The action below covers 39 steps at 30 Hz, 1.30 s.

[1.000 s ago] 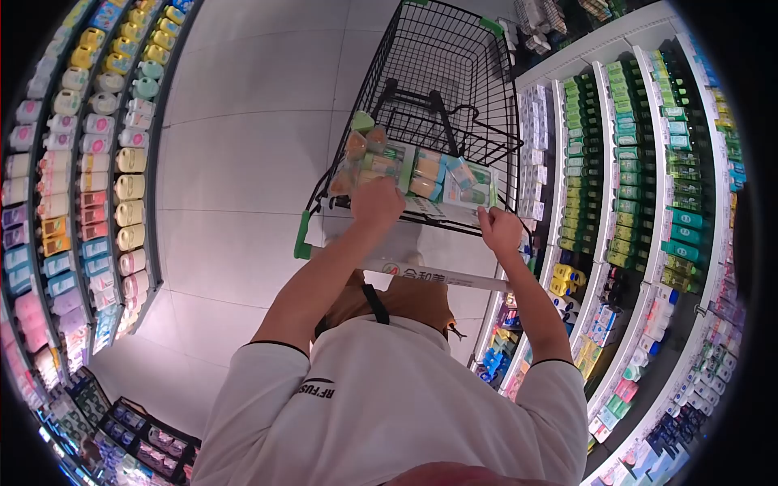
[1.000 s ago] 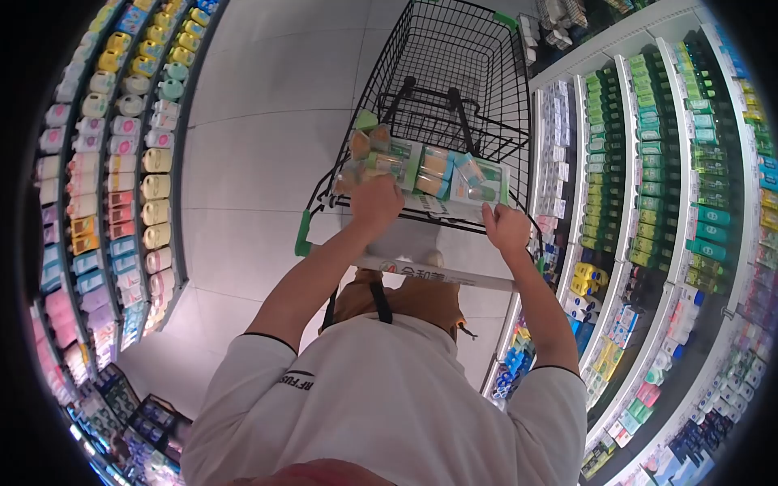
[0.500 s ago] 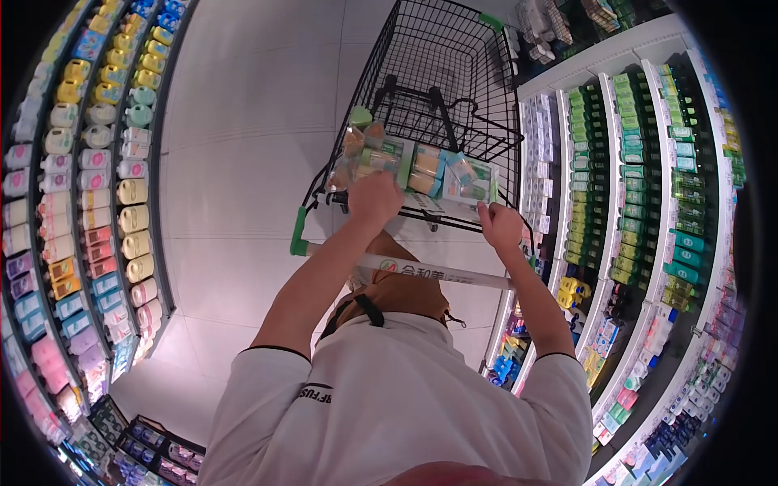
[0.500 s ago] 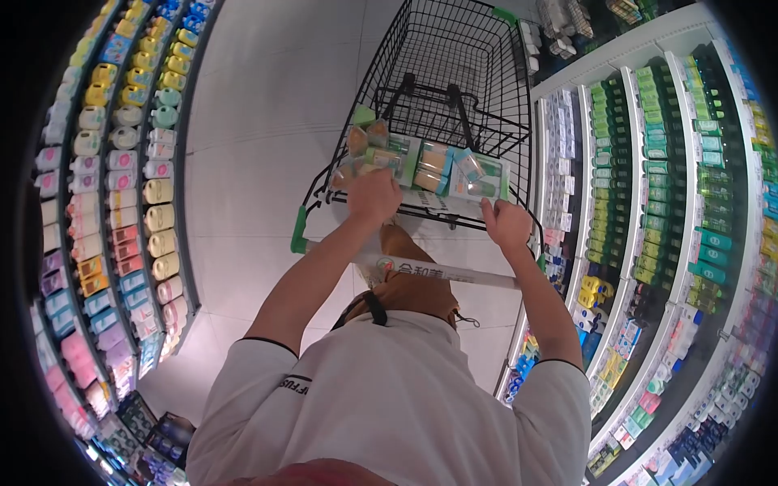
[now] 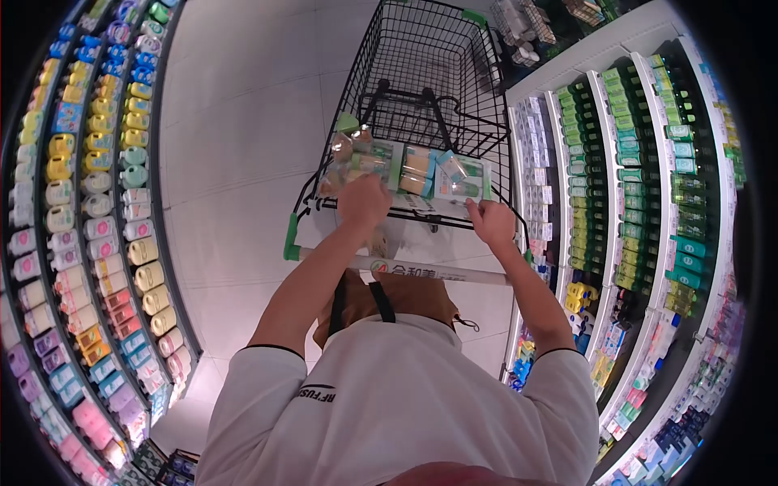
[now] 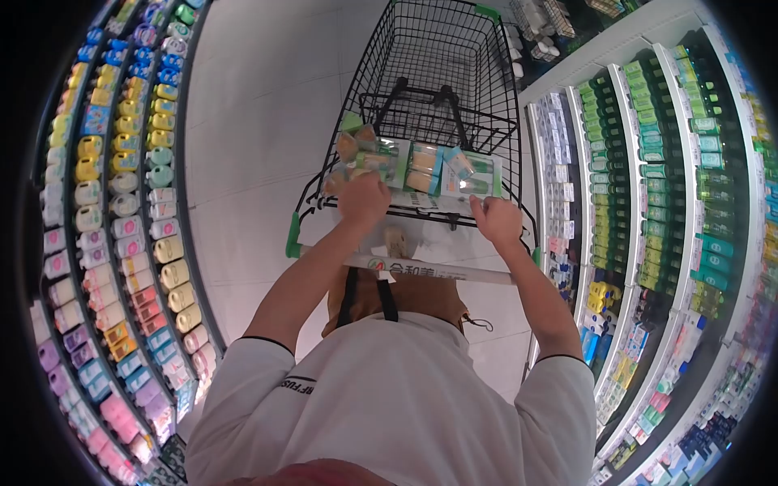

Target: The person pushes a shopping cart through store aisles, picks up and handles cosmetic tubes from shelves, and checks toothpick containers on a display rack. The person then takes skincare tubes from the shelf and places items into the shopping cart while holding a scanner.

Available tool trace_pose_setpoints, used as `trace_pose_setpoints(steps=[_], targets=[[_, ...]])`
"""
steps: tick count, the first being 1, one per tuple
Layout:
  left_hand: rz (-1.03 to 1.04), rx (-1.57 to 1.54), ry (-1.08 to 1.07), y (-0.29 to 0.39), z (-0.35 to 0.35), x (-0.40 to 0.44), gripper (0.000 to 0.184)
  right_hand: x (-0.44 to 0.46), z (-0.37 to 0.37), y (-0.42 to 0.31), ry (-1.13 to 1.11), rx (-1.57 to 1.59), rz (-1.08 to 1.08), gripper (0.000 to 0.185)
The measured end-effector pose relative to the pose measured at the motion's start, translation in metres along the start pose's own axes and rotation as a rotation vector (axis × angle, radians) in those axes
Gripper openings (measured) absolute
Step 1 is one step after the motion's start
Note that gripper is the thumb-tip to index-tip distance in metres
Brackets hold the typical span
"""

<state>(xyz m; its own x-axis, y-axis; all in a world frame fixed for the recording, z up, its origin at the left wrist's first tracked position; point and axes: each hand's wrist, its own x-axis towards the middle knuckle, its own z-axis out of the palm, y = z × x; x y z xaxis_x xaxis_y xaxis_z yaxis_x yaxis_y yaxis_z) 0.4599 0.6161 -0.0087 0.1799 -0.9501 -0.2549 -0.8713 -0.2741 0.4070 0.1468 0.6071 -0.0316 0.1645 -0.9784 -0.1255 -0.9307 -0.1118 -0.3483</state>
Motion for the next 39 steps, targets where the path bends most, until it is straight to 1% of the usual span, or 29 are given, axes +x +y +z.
trace_pose_setpoints(steps=[4,6,10,13,16,19,21,23,25,27,30,39], targets=[[0.043,0.020,-0.032,0.005,-0.007,0.022,0.021,0.006,0.000,-0.004,0.023,0.036,0.090,0.062],[0.108,0.039,-0.079,0.006,-0.013,0.029,0.024,0.005,0.001,-0.005,0.001,0.008,0.127,0.062],[0.224,0.059,-0.121,0.001,-0.011,0.048,0.023,-0.004,0.005,-0.015,0.040,0.022,0.207,0.063],[0.316,0.077,-0.167,-0.009,-0.021,0.061,0.022,-0.016,0.014,-0.033,0.066,0.049,0.292,0.064],[0.399,0.030,-0.157,-0.012,-0.028,0.077,0.019,-0.027,0.022,-0.051,0.081,0.032,0.358,0.063],[0.434,0.075,-0.214,-0.020,-0.038,0.095,0.018,-0.034,0.030,-0.076,0.120,0.059,0.438,0.063],[0.517,0.090,-0.198,-0.027,-0.042,0.106,0.017,-0.042,0.037,-0.096,0.115,0.088,0.477,0.063],[0.538,0.101,-0.225,-0.028,-0.047,0.118,0.017,-0.041,0.043,-0.109,0.144,0.071,0.520,0.056],[0.563,0.116,-0.248,-0.026,-0.054,0.131,0.018,-0.041,0.045,-0.124,0.145,0.079,0.549,0.056],[0.579,0.214,-0.306,-0.023,-0.058,0.143,0.022,-0.040,0.047,-0.136,0.144,0.092,0.586,0.056],[0.622,0.231,-0.328,-0.015,-0.060,0.159,0.022,-0.038,0.051,-0.147,0.166,0.113,0.644,0.056],[0.751,0.210,-0.364,0.006,-0.060,0.202,0.020,-0.018,0.050,-0.163,0.223,0.073,0.683,0.049]])
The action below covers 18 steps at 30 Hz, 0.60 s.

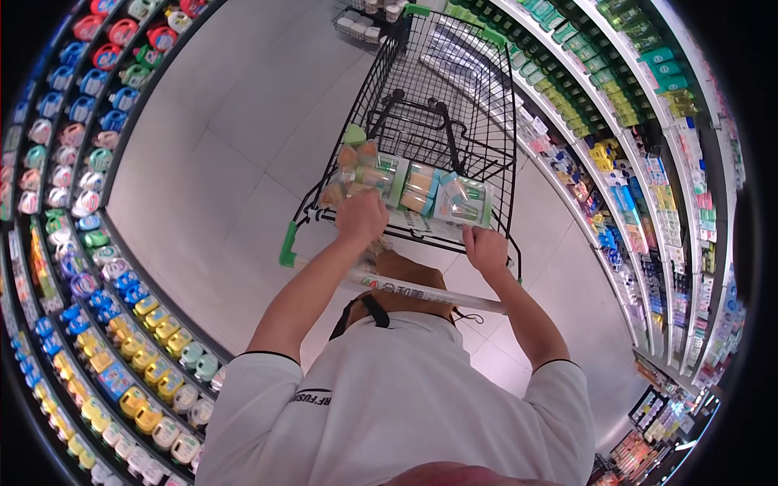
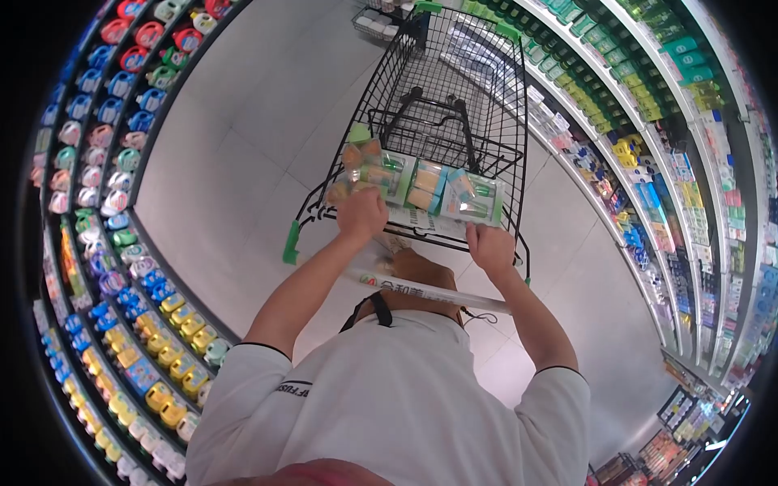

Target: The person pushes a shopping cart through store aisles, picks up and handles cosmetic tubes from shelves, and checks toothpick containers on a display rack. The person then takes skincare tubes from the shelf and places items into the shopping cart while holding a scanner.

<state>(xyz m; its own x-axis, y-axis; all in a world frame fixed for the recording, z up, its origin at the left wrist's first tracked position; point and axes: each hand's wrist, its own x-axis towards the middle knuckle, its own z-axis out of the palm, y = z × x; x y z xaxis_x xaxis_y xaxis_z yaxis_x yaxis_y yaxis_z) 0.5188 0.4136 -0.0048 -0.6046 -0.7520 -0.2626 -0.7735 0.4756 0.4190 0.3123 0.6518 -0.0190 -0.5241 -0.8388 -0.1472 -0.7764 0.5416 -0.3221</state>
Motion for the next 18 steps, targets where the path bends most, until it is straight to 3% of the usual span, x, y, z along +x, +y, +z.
trace_pose_setpoints(steps=[18], targets=[[0.303,0.045,-0.195,-0.049,-0.050,0.093,0.022,0.011,0.018,-0.101,0.037,0.064,0.381,0.048]])
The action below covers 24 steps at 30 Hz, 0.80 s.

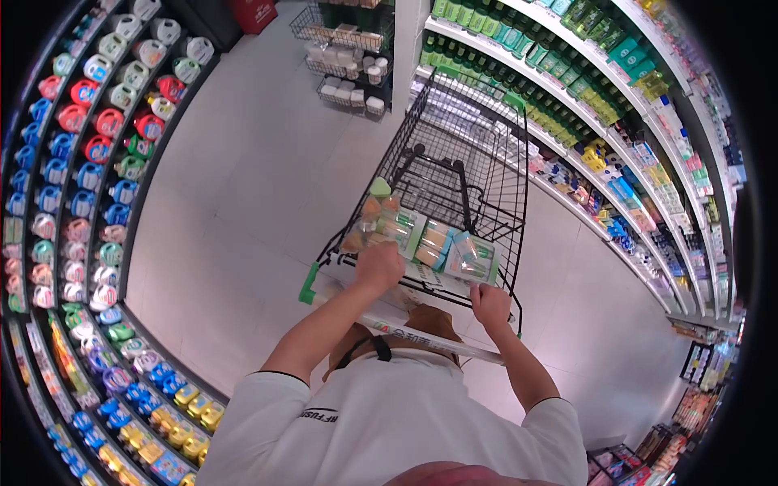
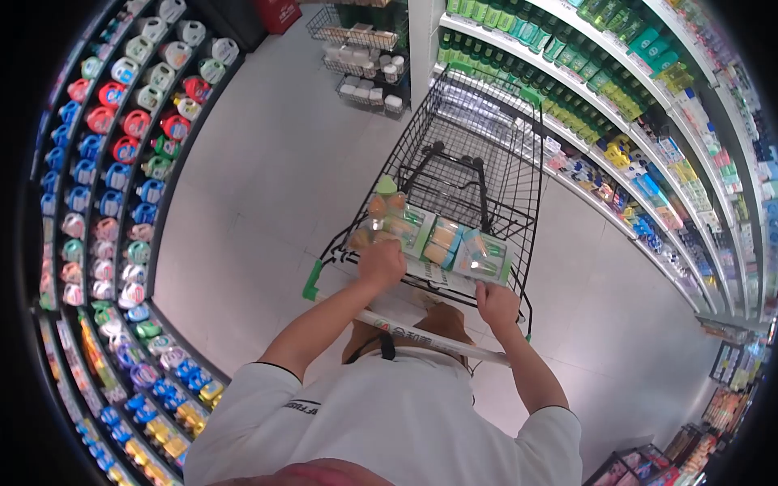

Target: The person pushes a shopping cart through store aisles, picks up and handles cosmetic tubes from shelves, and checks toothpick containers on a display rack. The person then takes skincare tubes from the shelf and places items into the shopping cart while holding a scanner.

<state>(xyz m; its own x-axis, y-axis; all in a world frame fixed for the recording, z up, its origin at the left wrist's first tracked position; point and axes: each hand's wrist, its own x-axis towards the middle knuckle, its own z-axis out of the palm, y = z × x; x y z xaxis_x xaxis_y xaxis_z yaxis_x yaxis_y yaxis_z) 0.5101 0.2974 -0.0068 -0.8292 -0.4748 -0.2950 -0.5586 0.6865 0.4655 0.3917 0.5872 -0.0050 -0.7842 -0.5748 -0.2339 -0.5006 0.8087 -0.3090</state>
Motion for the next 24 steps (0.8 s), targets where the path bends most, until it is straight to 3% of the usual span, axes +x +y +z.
trace_pose_setpoints(steps=[10,14,24], targets=[[0.046,0.084,-0.216,-0.073,-0.045,0.048,0.030,-0.028,0.047,-0.098,0.041,0.031,0.231,0.055],[0.177,0.025,-0.074,-0.090,-0.050,0.062,0.028,-0.024,0.055,-0.122,0.041,0.055,0.299,0.056],[0.318,0.031,-0.044,-0.100,-0.065,0.104,0.026,0.001,0.062,-0.151,0.002,0.048,0.462,0.059]])
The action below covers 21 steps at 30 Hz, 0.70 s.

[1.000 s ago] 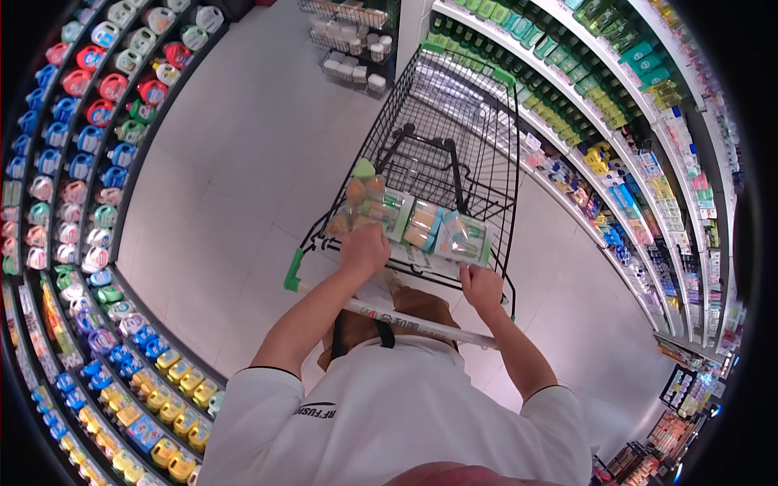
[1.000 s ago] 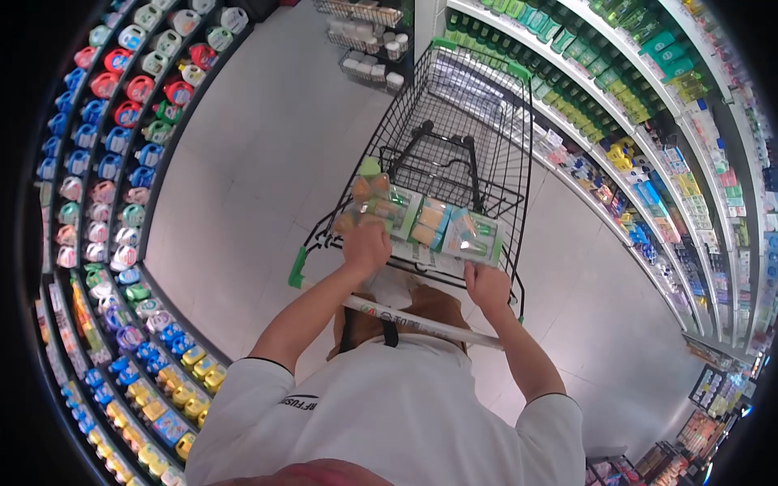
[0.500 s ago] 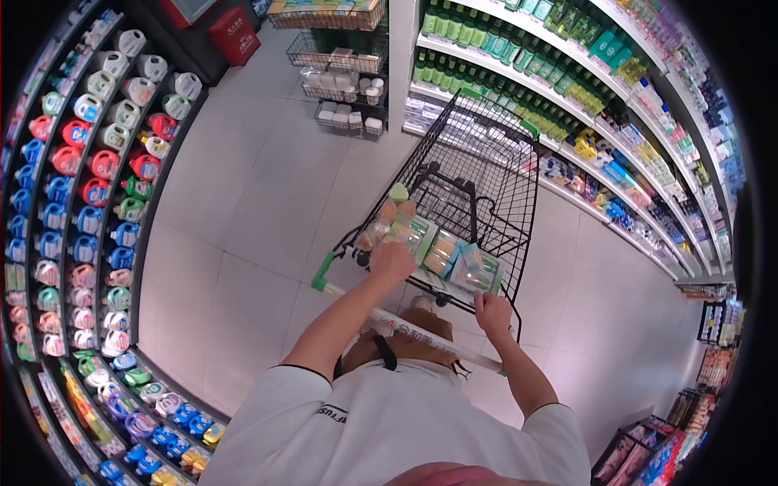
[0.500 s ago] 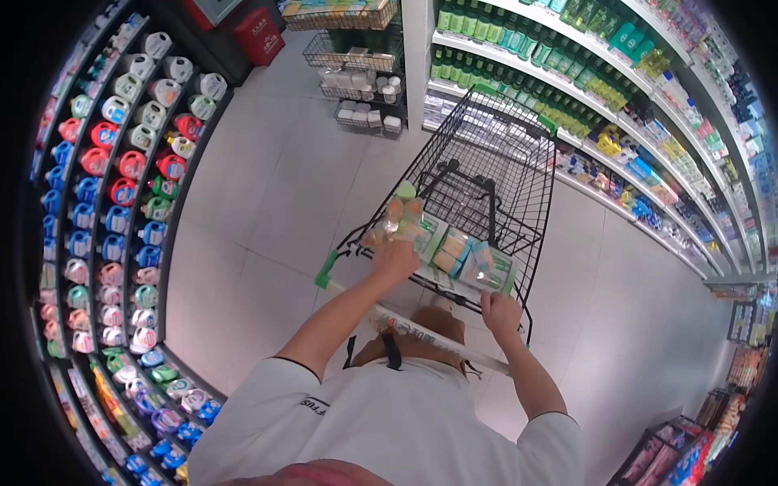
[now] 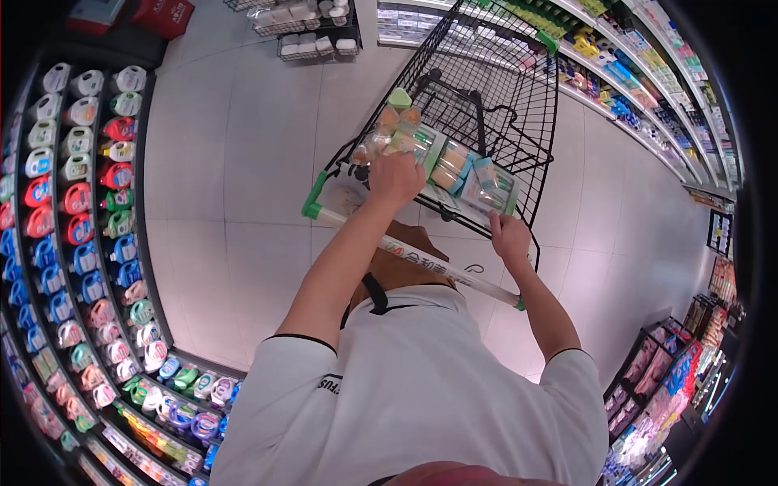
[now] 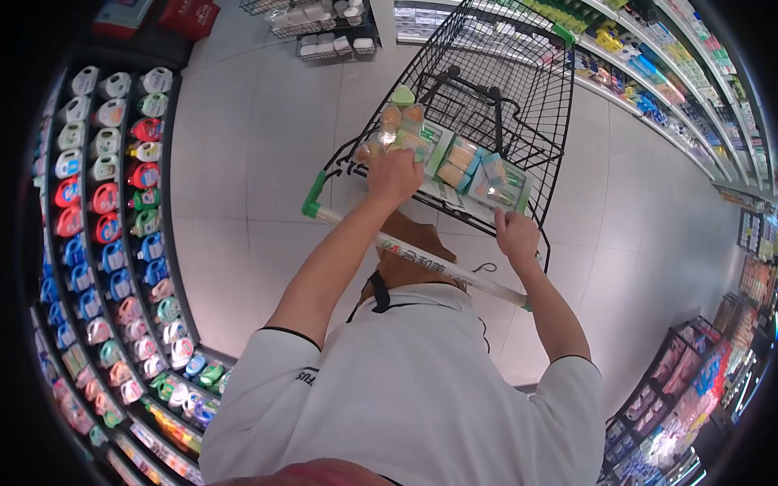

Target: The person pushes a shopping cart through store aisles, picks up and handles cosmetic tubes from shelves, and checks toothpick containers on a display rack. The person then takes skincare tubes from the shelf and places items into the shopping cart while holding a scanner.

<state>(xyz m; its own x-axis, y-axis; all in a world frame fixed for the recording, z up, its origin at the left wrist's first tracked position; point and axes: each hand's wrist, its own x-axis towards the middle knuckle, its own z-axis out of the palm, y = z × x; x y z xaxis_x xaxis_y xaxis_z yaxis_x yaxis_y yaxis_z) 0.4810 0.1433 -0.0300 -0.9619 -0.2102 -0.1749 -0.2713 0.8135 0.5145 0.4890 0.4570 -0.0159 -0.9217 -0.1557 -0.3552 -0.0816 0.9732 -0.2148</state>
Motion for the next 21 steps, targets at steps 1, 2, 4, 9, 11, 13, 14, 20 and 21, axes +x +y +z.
trace_pose_setpoints(steps=[1,2,4,9,11,13,14,20,21], targets=[[0.015,-0.005,0.004,-0.001,-0.001,0.006,0.026,0.004,0.003,0.000,0.018,-0.004,-0.009,0.059],[0.024,-0.002,-0.001,-0.002,-0.003,0.014,0.026,0.008,0.002,-0.002,0.020,0.002,-0.001,0.059],[0.075,-0.005,0.013,-0.004,-0.010,0.032,0.027,0.015,-0.001,-0.010,0.031,0.028,-0.006,0.058],[0.058,0.009,-0.117,-0.013,-0.035,0.072,0.029,0.033,-0.003,-0.041,0.023,0.072,0.044,0.058],[0.068,0.004,-0.106,-0.015,-0.039,0.093,0.028,0.045,-0.005,-0.050,0.012,0.074,0.068,0.058],[0.037,0.039,-0.184,-0.023,-0.048,0.109,0.029,0.052,-0.011,-0.069,0.000,0.094,0.091,0.058],[0.044,0.043,-0.186,-0.026,-0.052,0.117,0.029,0.054,-0.012,-0.078,-0.020,0.113,0.110,0.058],[0.084,0.065,-0.216,-0.050,-0.080,0.155,0.029,0.066,-0.004,-0.127,0.020,0.149,0.173,0.057],[0.092,0.067,-0.244,-0.058,-0.085,0.158,0.029,0.064,-0.002,-0.139,0.027,0.167,0.186,0.056]])
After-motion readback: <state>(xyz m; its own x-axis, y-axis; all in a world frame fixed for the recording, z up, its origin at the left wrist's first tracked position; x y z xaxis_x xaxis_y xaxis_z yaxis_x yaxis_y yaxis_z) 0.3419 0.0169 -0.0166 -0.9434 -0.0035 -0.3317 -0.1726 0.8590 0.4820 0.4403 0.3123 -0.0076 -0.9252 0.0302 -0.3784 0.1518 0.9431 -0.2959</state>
